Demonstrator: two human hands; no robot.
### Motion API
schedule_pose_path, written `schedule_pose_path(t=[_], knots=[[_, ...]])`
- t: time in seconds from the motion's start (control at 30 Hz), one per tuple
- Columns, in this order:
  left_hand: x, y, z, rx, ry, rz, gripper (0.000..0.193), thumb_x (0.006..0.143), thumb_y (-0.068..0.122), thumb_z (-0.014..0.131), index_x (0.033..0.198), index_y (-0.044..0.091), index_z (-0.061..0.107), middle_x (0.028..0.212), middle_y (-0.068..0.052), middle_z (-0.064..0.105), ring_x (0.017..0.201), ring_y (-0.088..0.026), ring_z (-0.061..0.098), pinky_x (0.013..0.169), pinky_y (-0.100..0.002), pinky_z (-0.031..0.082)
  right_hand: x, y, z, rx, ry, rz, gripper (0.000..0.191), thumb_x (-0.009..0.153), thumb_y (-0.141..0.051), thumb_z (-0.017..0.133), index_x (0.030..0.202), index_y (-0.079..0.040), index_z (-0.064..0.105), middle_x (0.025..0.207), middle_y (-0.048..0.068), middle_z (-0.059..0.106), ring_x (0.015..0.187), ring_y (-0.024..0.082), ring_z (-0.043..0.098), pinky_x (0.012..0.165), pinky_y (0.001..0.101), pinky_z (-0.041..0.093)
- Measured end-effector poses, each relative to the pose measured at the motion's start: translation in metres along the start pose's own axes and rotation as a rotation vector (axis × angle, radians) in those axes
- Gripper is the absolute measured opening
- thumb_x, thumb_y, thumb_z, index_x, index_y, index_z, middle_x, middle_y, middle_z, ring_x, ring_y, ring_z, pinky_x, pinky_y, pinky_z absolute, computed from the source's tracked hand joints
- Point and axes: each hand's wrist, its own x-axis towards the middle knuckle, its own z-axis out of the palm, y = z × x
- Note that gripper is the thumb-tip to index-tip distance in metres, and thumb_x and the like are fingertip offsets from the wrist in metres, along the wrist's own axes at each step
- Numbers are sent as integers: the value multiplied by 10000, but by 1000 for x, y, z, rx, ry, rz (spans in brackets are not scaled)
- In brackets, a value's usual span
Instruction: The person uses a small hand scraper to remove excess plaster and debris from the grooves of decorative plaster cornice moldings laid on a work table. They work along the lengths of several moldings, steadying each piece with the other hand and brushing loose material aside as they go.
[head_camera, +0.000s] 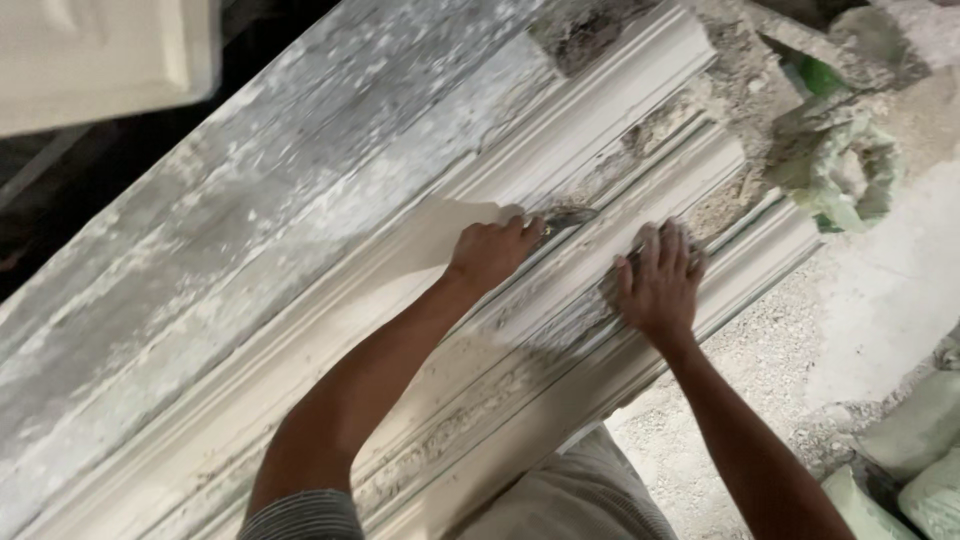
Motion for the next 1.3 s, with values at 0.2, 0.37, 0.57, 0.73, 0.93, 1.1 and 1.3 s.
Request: schedule_pose_path(t=[0.2,0.37,0.57,0.73,0.93,1.1,1.3], knots=[[24,2,-20,-16,-180,14,504,957,135,535,1453,62,481,1112,-189,688,719,-314,749,542,-457,593,-3,0,4,42,65,-6,727,1073,-544,265,1564,-18,373,1654,296,259,1547,444,246,1229,674,100],[124,34,-22,-23,21,34,409,945,160,549,1342,63,562,1083,-169,713,671,-293,753,521,-440,588,-6,-1,4,-42,88,-33,706,1074,-526,301,1549,-13,402,1656,284,273,1547,433,259,1240,662,119],[203,48,-32,38,238,8,249,987,275,574,1062,73,698,865,-111,753,642,-234,748,512,-393,586,-1,-4,-4,-28,57,-10,727,1054,-562,304,1539,-28,396,1628,279,290,1519,422,264,1212,660,109],[205,55,-40,137,104,19,217,964,165,574,1144,97,675,824,-86,753,586,-194,745,430,-349,584,-4,-9,-12,7,76,15,691,1072,-524,332,1529,-13,422,1607,289,357,1522,427,304,1204,677,139],[221,73,-47,81,286,-60,149,941,148,593,1049,126,693,902,-66,749,728,-207,752,542,-374,581,-14,-14,-15,37,117,17,648,1074,-497,362,1511,-30,464,1564,295,422,1497,424,348,1191,689,169],[94,55,-33,-158,249,-26,357,967,188,546,1308,81,557,1032,-151,712,734,-294,728,521,-445,566,-22,1,10,8,210,-100,648,1065,-487,389,1506,-21,481,1551,305,442,1466,454,379,1172,683,219],[-202,128,4,-702,605,-455,415,1023,194,543,1387,-1,501,1172,-277,662,846,-436,681,698,-531,564,-10,15,43,-204,287,-207,610,1100,-555,420,1514,-122,536,1643,266,417,1481,465,395,1118,702,247]])
